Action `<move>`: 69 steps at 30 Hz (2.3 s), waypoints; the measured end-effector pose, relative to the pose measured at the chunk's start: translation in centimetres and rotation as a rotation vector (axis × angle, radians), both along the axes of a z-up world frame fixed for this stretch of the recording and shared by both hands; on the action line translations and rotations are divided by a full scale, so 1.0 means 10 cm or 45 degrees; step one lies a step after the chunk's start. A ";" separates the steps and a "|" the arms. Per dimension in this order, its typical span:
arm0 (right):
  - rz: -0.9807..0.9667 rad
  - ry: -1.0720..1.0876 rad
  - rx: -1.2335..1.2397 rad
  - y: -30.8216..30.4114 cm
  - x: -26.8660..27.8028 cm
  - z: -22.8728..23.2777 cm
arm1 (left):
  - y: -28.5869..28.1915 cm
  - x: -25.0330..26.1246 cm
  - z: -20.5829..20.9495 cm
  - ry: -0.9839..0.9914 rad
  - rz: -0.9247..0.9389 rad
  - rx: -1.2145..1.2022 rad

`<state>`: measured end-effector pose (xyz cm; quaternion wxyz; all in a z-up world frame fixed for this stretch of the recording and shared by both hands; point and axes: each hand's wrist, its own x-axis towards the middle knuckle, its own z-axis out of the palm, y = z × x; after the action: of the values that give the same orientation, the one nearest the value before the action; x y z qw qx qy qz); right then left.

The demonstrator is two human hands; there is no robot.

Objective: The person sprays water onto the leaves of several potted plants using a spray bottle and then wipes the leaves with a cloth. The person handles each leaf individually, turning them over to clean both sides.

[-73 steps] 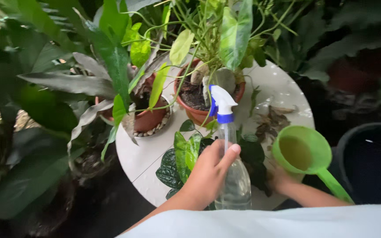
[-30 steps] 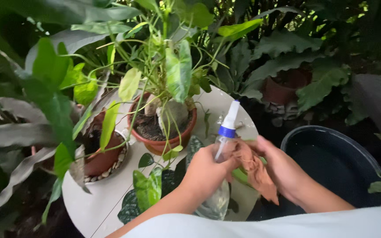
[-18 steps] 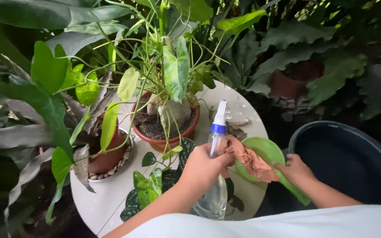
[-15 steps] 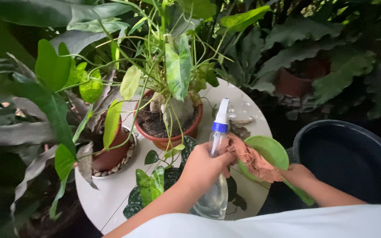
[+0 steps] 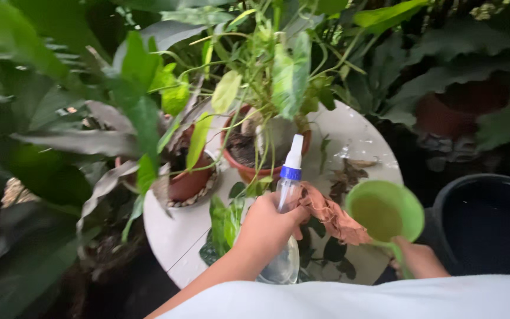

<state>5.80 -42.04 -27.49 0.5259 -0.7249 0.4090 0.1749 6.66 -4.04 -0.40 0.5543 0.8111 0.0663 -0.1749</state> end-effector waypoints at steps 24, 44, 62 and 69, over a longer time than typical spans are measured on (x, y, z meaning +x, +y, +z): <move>0.679 0.070 0.445 1.89 -0.19 2.10 | 1.38 -0.70 0.02 -0.243 0.365 -0.224; 1.364 0.108 0.387 3.71 0.18 2.18 | 2.16 -2.27 0.07 -0.254 1.151 -0.179; 1.170 0.221 0.386 4.73 -0.28 1.97 | 2.96 -2.82 -0.01 -0.212 1.296 -0.102; 1.148 0.276 0.252 4.59 -0.22 1.88 | 3.25 -2.57 0.04 -0.273 1.172 -0.102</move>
<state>3.58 3.86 -8.70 0.4184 -0.7540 0.0874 0.4988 -19.05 28.47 0.05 0.6089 0.6888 0.3543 0.1711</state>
